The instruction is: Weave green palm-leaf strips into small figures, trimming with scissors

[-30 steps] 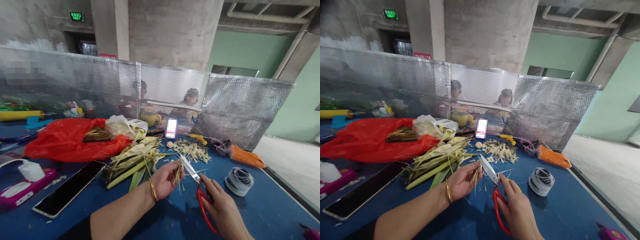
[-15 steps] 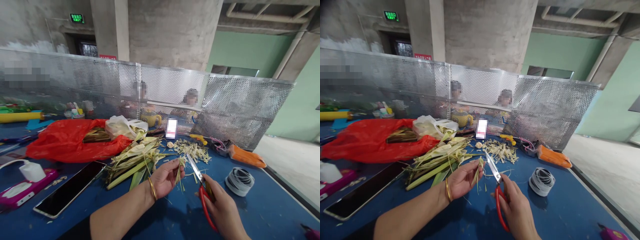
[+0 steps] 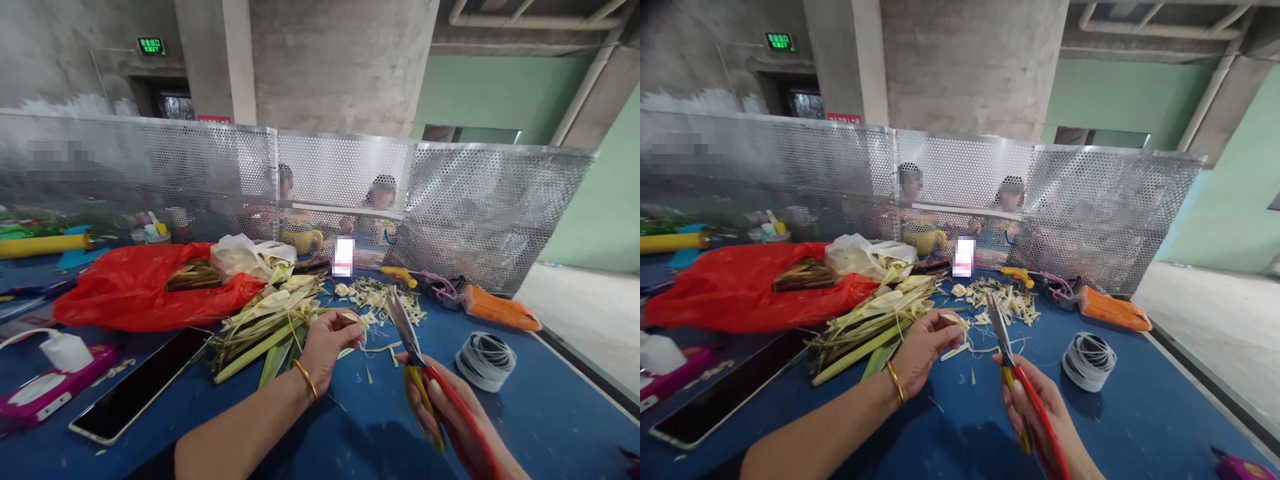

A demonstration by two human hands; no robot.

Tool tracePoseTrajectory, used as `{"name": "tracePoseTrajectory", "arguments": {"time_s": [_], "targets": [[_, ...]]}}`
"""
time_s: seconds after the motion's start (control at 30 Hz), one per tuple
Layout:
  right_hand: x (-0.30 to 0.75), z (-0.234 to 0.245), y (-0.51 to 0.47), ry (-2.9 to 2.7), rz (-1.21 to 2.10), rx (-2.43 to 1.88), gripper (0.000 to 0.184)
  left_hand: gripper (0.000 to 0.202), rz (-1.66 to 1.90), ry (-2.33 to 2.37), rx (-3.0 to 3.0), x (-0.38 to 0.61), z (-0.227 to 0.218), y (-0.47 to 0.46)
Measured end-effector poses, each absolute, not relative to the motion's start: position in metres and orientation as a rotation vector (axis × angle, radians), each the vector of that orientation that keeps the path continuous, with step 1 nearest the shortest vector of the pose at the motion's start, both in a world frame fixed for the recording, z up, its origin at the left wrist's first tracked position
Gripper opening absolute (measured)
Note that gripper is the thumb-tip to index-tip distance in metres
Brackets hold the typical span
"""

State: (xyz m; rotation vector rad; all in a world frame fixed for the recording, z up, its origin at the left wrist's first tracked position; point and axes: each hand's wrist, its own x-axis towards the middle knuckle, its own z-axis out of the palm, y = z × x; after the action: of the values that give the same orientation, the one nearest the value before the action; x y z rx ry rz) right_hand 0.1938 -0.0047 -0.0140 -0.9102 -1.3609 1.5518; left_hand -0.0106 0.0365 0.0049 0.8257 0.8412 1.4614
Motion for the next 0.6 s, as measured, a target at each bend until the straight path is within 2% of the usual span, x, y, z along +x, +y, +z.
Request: {"name": "tracePoseTrajectory", "arguments": {"time_s": [0.1,0.3,0.43,0.6], "targets": [[0.1953,-0.0168,-0.0095,-1.299,1.811,-0.757,0.049,0.021,1.554,0.944,0.979,-0.0121,0.0046,0.0395],[0.1965,-0.0170,-0.0137,-1.222,2.056,-0.712,0.052,0.012,1.650,1.153,1.313,-0.0177,-0.0016,0.0424],[0.1965,-0.0145,-0.0142,-1.142,2.135,-0.795,0.060,0.008,1.698,1.230,1.485,-0.0188,-0.0045,0.0402],[0.1954,-0.0096,-0.0157,-1.103,2.126,-0.840,0.059,0.008,1.674,1.223,1.516,-0.0176,-0.0031,0.0375]]}}
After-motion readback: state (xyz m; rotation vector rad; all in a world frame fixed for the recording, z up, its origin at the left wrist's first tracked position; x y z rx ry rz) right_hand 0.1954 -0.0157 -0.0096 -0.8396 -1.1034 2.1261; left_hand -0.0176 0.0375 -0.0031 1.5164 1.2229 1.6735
